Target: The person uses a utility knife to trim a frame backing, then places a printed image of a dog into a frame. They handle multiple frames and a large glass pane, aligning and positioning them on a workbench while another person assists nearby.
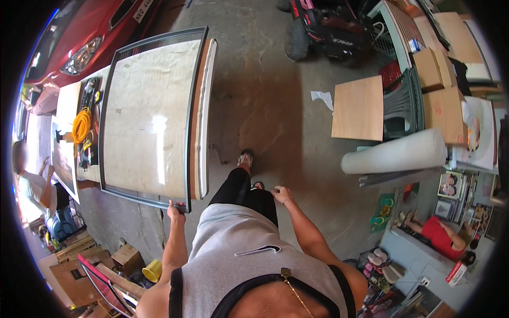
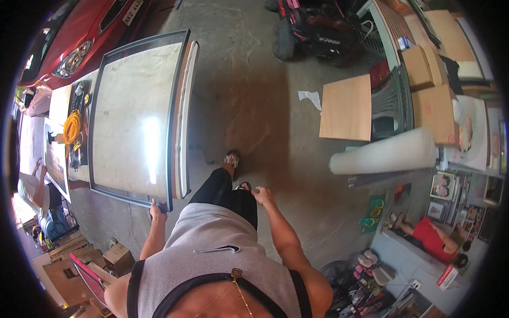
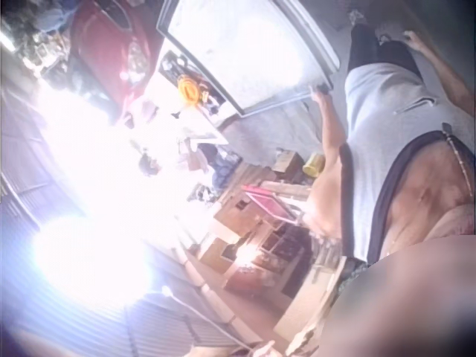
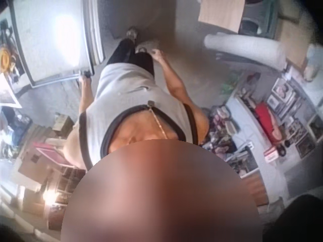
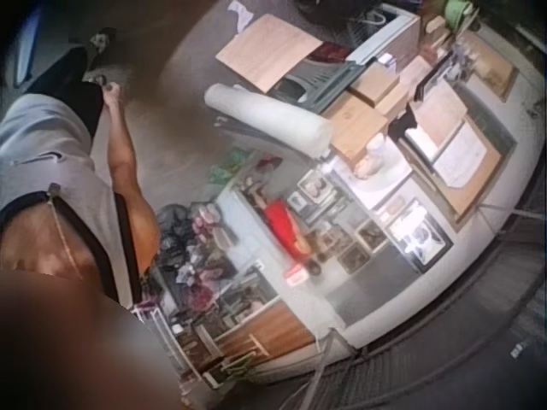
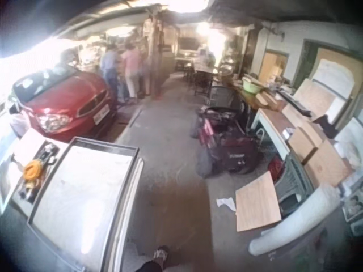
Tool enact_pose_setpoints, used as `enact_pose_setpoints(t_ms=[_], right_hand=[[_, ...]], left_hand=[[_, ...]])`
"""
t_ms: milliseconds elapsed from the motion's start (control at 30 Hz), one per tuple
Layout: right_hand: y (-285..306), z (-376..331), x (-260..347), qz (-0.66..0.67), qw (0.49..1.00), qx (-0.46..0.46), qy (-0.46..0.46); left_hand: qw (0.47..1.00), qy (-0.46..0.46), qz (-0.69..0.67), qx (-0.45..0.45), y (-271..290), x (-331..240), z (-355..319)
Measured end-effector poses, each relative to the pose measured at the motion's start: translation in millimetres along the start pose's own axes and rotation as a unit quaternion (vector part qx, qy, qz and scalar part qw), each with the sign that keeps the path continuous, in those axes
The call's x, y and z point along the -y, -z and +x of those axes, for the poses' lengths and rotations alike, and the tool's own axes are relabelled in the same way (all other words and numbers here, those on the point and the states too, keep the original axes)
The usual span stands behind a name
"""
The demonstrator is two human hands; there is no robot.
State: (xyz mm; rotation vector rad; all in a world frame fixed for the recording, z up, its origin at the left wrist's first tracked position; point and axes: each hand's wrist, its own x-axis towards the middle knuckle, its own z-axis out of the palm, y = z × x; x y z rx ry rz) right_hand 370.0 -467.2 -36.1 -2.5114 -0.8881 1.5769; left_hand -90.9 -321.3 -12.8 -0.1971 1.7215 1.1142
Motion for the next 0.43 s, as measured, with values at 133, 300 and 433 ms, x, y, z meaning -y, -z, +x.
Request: enact_pose_setpoints(t_ms=[133, 300, 433], right_hand=[[68, 67, 51, 0.077, 0.994, -0.032, 0.066], [169, 151, 101, 0.115, 0.989, -0.076, 0.059], [262, 258, 122, 0.146, 0.989, -0.035, -0.014]], left_hand=[[0.995, -0.046, 0.065, -0.060, 13, 11, 9], [0.645, -0.116, 0.601, -0.457, -7, 1, -9], [0.604, -0.299, 0.507, -0.538, -137, -30, 26]])
